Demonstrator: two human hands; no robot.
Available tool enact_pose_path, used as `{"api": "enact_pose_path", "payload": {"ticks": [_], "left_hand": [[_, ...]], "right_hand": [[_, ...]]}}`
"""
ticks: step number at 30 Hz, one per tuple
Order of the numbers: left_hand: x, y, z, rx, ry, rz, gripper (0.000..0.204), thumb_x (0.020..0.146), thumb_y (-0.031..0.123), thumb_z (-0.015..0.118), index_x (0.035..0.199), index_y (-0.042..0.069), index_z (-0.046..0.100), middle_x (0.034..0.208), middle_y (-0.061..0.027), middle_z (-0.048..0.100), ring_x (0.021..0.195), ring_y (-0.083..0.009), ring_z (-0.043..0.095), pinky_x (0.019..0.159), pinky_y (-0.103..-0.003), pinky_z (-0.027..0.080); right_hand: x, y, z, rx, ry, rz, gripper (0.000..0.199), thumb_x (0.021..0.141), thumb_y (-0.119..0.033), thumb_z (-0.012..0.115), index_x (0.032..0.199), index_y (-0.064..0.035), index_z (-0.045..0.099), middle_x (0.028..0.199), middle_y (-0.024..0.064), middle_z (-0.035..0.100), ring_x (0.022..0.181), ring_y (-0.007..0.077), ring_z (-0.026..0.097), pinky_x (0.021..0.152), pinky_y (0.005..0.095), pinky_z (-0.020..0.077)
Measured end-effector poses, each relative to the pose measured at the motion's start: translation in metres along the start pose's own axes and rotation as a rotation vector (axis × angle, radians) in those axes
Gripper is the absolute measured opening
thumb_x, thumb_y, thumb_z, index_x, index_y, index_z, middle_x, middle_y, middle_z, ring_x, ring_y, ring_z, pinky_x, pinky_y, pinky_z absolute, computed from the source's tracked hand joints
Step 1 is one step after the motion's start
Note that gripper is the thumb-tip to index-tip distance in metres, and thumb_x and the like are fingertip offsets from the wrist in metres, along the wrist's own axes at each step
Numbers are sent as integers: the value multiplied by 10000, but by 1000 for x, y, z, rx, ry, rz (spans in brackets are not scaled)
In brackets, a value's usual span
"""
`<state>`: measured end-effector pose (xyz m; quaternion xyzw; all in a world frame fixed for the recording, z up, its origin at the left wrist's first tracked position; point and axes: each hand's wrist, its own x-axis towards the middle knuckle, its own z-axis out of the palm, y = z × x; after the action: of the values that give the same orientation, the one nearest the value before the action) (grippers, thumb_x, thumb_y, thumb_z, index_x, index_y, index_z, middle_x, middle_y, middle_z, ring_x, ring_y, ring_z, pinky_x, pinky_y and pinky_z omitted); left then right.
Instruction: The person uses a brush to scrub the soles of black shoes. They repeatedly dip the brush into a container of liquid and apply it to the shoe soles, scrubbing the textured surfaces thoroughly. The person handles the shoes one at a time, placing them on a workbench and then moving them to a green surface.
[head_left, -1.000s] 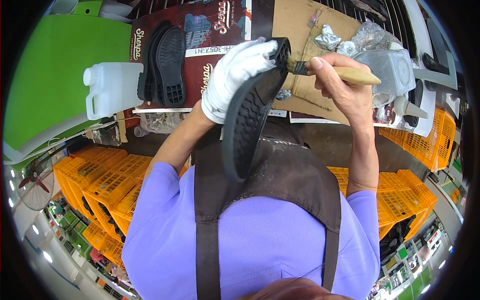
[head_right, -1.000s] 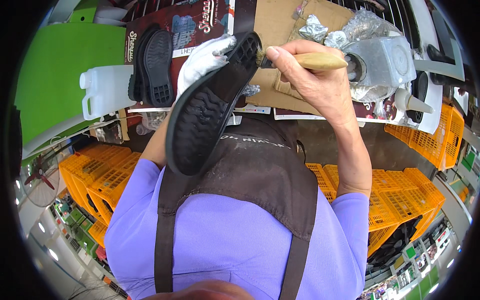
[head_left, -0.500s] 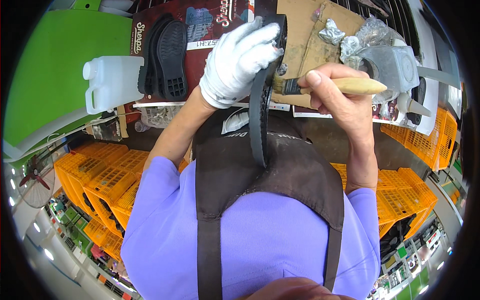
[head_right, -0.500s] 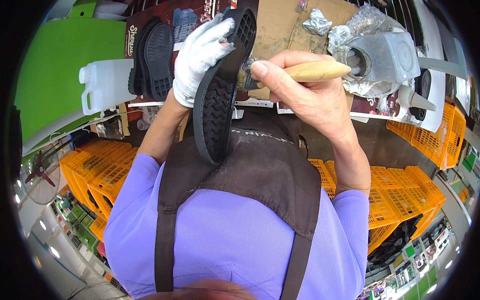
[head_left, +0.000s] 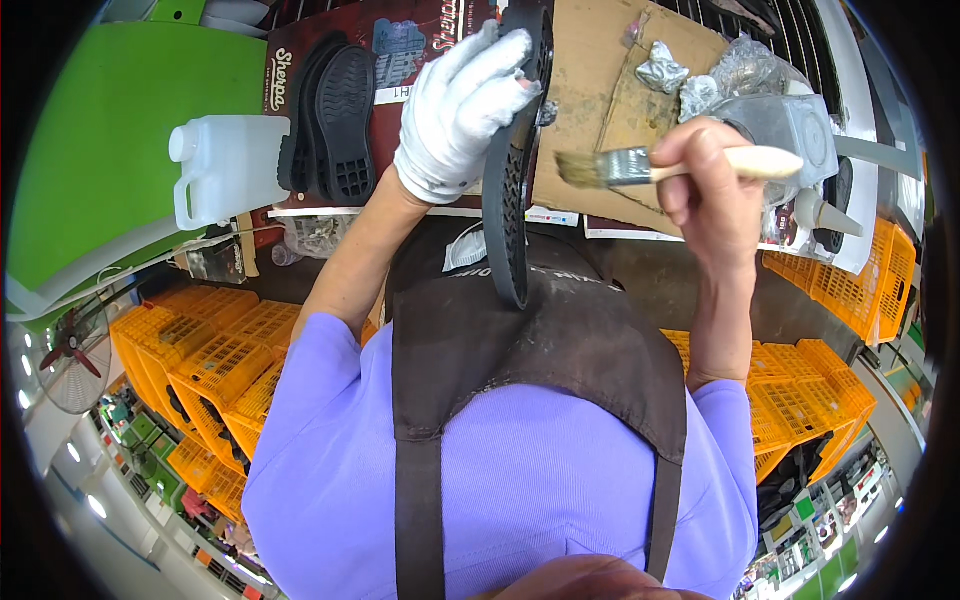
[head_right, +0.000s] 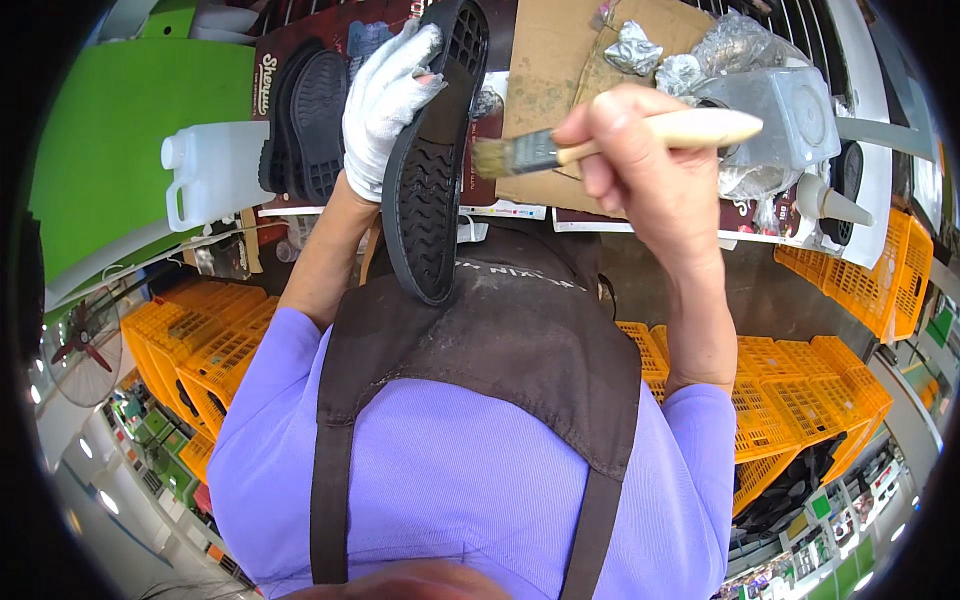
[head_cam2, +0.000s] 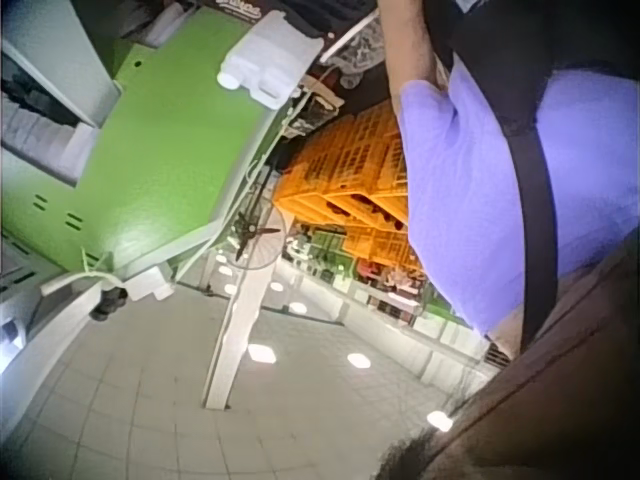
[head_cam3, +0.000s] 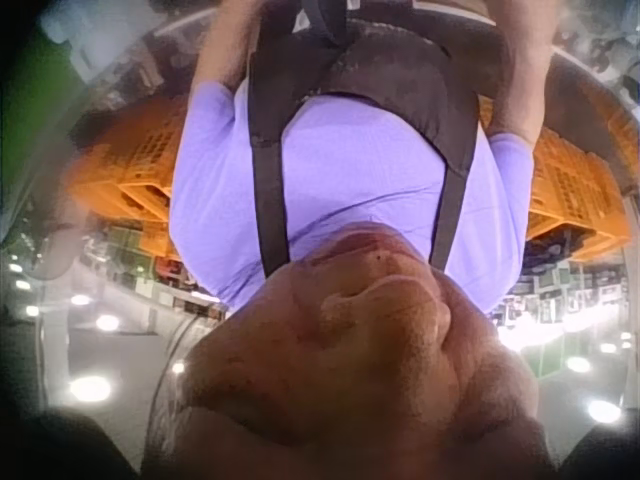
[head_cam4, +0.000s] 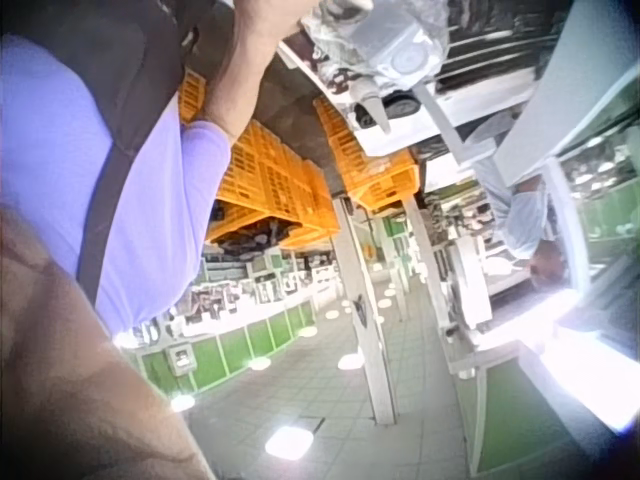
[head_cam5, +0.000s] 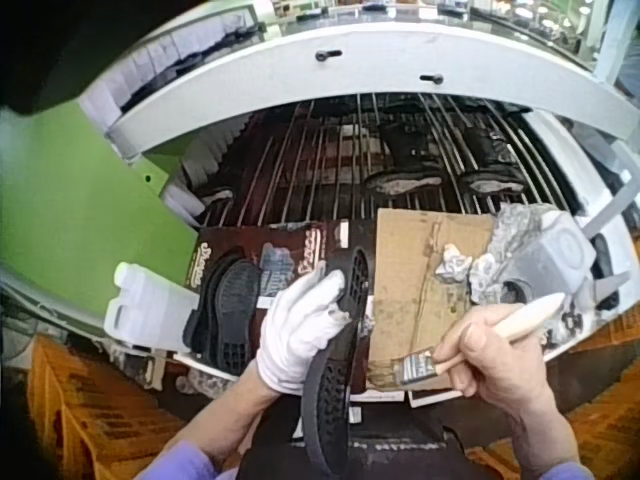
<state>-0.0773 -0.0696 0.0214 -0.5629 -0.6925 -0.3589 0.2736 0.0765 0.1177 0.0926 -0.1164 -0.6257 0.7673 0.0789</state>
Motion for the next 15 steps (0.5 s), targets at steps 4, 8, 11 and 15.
{"api": "enact_pose_path", "payload": {"ticks": [4, 8, 11, 15], "left_hand": [[5, 0, 1, -8, 1, 21, 392, 684, 78, 642, 1047, 172, 527, 1142, -115, 583, 987, -336, 581, 724, -369, 460], [-5, -15, -5, 111, -135, 153, 440, 804, 304, 581, 1196, 173, 432, 1189, -155, 538, 1020, -374, 551, 854, -427, 441], [-10, -28, 2, 139, -121, 242, 392, 876, 420, 531, 1149, 143, 482, 1217, -160, 527, 1065, -375, 535, 850, -445, 446], [10, -5, 1, -7, -22, -28, 320, 678, 34, 666, 984, 66, 577, 1133, -181, 582, 1045, -348, 562, 860, -388, 462]], "right_hand": [[-7, 0, 17, -301, 46, -150, 163, 820, -167, 646, 858, -10, 669, 668, 36, 628, 585, 65, 571, 519, 190, 450], [-1, 6, 24, -535, -62, -480, 72, 755, -75, 686, 799, -19, 676, 711, 91, 652, 625, 155, 623, 574, 261, 487], [-5, 13, 25, -507, -115, -399, 94, 784, -124, 676, 800, -31, 674, 676, 64, 643, 572, 119, 602, 501, 227, 465], [-8, 10, 3, 72, -101, 59, 328, 893, -309, 539, 753, -29, 639, 556, 4, 566, 410, 39, 462, 351, 154, 329]]}}
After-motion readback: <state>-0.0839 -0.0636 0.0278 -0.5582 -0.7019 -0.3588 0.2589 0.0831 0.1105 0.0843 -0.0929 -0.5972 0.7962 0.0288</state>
